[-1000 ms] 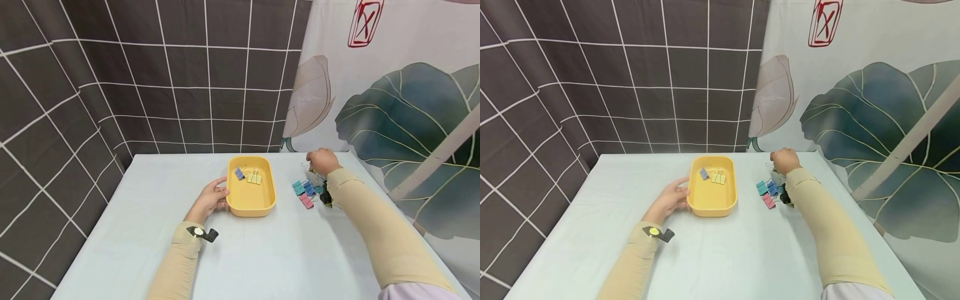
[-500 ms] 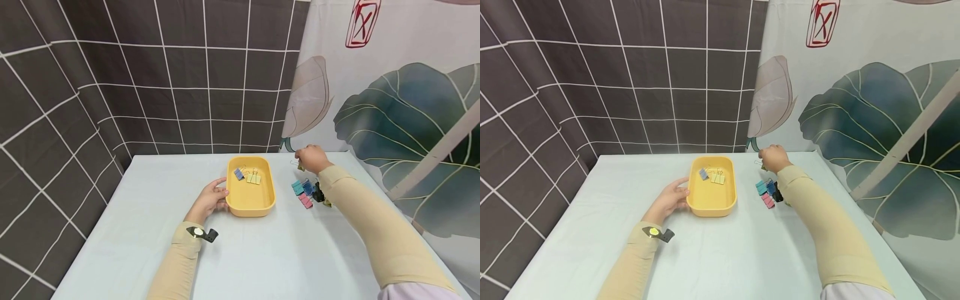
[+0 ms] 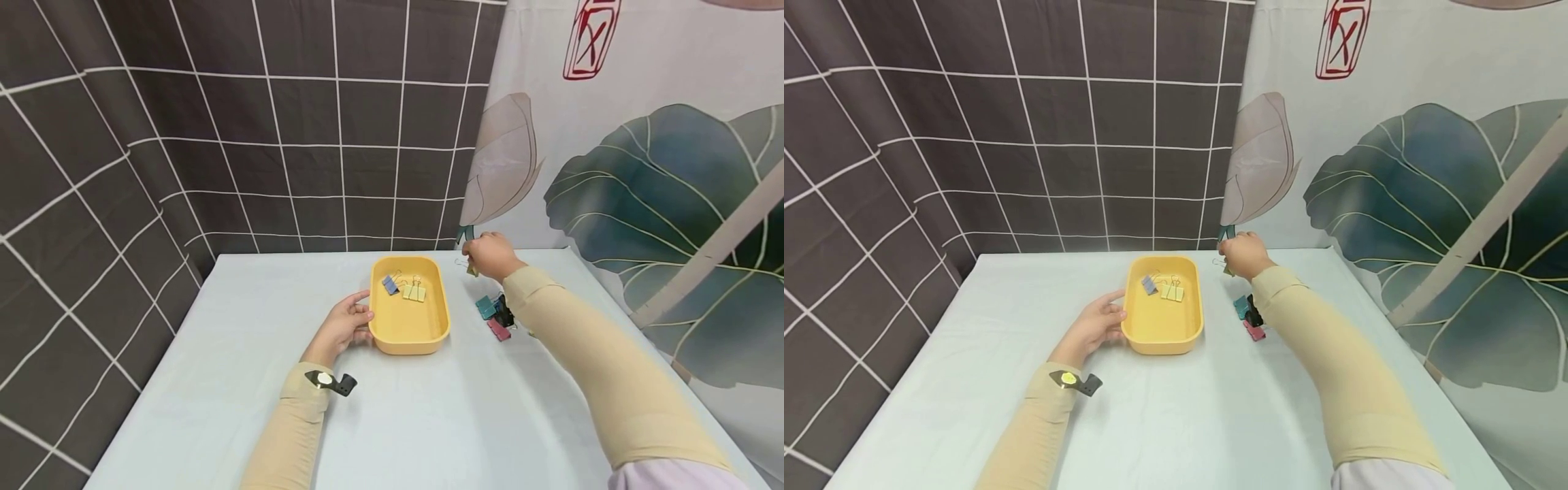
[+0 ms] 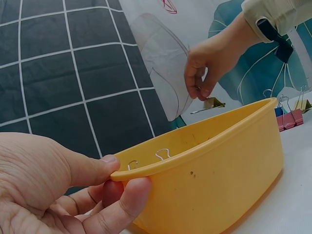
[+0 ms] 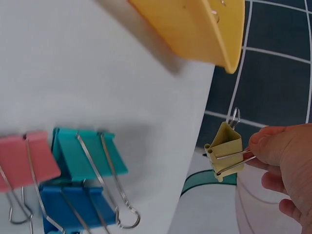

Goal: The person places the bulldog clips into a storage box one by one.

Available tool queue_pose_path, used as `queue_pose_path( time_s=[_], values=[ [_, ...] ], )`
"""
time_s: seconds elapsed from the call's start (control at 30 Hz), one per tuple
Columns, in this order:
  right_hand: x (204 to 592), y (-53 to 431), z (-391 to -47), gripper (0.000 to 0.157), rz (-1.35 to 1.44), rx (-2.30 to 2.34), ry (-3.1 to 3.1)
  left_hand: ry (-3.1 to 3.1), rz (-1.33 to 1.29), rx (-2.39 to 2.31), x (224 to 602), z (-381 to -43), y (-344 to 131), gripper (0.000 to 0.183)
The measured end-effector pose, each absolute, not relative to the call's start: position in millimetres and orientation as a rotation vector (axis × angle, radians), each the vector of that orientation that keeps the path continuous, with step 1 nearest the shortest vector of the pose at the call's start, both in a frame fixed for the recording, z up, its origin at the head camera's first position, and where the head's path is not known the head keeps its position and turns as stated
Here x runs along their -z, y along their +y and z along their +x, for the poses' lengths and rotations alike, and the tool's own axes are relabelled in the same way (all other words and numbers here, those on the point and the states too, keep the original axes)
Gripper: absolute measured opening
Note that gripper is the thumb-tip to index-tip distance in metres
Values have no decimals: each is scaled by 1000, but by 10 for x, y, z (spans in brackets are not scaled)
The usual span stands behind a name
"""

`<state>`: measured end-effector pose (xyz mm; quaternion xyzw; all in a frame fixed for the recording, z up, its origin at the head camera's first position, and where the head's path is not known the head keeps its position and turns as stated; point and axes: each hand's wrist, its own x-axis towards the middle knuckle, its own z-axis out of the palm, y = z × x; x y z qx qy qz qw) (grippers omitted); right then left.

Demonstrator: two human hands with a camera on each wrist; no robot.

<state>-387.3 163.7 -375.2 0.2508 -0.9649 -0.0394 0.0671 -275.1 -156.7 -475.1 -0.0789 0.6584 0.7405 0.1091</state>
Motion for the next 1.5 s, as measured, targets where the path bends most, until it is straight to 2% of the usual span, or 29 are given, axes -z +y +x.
queue_pose_path(
  time_s=[1.5],
  values=[
    [3801, 1009, -3883, 18, 968, 27, -2815, 1962, -227, -2167, 4730, -2736, -1567, 60]
  ],
)
